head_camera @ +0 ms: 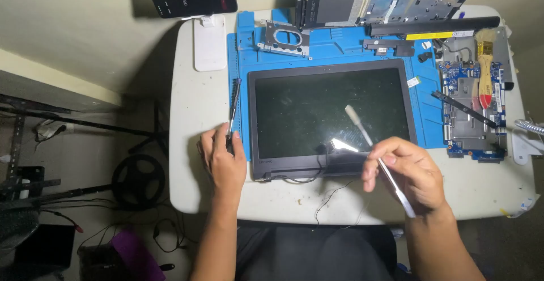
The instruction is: Disassembling a laptop display panel by removing the plastic bezel and unscrewing the LCD screen from the lid.
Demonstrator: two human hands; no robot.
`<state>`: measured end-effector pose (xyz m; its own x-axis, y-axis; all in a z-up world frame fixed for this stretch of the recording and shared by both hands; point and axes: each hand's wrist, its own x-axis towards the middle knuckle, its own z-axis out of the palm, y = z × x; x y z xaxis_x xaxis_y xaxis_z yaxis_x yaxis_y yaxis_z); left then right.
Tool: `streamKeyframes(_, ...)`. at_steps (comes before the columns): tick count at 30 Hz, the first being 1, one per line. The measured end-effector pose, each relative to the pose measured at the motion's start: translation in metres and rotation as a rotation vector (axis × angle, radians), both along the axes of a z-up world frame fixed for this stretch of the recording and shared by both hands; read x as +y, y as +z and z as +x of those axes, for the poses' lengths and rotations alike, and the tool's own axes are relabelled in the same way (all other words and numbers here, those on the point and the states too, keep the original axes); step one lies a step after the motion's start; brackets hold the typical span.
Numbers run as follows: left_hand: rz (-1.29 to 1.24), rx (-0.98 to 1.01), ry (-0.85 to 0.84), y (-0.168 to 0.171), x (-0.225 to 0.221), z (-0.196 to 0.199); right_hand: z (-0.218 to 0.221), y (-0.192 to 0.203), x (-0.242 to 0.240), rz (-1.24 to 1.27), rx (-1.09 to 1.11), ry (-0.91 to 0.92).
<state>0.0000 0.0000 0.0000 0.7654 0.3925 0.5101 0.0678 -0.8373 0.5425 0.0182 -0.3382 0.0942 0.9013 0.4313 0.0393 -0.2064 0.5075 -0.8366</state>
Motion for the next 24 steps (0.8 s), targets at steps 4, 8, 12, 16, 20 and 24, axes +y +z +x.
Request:
streamKeyframes(4,0.019,-0.079,-0.038,0.017,-0.009,-0.008,-0.017,-0.030,0.019,0.104,-0.014,-0.023)
streamKeyframes(8,-0.089,-0.082,-0.310,0.066,-0.037,-0.028,-0.035,-0.039,0.026,0.177,-0.060,0.024)
streamKeyframes(12,-0.421,0.079,-0.849,0.085,-0.066,-0.056,-0.052,-0.056,0.032,0.118,0.194,-0.068)
streamKeyframes(16,-0.566,0.148,-0.937,0.078,-0.090,-0.072,-0.051,-0.066,0.040,0.036,0.231,-0.121)
streamKeyframes(20,-0.742,0.317,-0.897,0.086,-0.095,-0.069,-0.042,-0.054,0.045,-0.126,0.082,0.048)
streamKeyframes(24,-0.660,0.200,-0.776,0.081,-0.084,-0.057,-0.023,-0.056,0.025,-0.300,0.066,-0.100)
